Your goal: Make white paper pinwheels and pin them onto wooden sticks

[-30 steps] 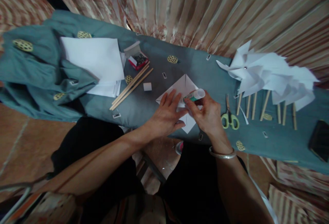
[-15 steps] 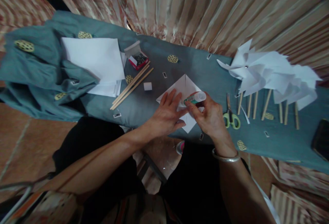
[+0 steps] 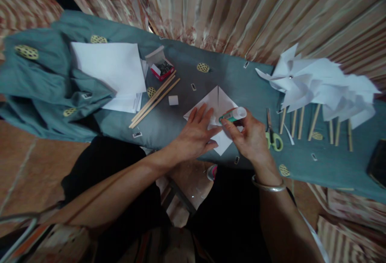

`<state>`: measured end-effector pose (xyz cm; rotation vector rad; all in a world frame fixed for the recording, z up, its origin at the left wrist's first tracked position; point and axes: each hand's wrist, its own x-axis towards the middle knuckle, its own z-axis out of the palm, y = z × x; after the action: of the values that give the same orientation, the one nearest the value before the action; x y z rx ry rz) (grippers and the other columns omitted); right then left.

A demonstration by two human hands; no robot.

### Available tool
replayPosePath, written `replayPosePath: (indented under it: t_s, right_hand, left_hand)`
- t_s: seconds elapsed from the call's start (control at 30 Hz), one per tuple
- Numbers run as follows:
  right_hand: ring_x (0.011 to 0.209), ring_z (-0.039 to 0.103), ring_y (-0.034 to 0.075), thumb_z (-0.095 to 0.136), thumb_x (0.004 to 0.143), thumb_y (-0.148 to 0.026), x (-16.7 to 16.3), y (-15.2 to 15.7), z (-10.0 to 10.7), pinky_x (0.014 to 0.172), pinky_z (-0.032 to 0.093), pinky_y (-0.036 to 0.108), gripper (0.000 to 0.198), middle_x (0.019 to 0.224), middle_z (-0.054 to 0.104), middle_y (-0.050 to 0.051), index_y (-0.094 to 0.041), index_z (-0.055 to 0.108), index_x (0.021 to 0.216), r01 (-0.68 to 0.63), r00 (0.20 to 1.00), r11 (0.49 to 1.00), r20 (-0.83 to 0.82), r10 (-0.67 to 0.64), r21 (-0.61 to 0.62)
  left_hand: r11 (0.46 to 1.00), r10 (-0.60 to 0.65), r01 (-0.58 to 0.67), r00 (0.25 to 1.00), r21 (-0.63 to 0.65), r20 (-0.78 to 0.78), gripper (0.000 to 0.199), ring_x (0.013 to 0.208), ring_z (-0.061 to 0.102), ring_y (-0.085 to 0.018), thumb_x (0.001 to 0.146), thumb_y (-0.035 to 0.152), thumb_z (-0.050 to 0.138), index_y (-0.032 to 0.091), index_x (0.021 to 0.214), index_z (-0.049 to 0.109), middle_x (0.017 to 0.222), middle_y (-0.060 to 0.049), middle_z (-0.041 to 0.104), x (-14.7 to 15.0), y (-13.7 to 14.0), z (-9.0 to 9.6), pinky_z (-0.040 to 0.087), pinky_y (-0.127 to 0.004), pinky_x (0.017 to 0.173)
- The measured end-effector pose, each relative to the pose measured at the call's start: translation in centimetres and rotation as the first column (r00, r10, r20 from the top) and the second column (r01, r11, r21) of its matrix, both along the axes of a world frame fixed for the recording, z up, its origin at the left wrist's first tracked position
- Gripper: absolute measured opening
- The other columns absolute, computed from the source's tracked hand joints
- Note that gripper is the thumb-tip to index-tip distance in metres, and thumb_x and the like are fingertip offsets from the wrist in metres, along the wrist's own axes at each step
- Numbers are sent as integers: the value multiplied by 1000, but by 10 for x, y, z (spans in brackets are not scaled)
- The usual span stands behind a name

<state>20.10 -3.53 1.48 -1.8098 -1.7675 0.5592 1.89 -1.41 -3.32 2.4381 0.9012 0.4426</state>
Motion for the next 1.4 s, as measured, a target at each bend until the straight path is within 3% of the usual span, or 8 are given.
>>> replayPosePath:
  t_s: [0.5, 1.4]
  right_hand:
    - [65, 66, 21, 58, 86, -50, 5, 0, -4, 60, 47, 31, 33, 76, 70, 4, -19, 64, 98, 28, 998, 999, 56, -29, 16]
    - [62, 66, 21, 57, 87, -50, 1, 6, -10, 59, 49, 32, 31, 72, 71, 3, -20, 62, 96, 44, 995, 992, 85, -54, 118]
  left_hand:
    - [999, -7, 6, 1000, 34, 8, 45, 149, 8, -37, 86, 45, 62, 30, 129, 57, 159, -5, 30, -1, -2, -1, 15, -65, 116]
    - [997, -2, 3, 1000, 75, -20, 47, 148, 12, -40, 85, 47, 62, 26, 127, 59, 156, -10, 33, 1, -2, -4, 17, -66, 114]
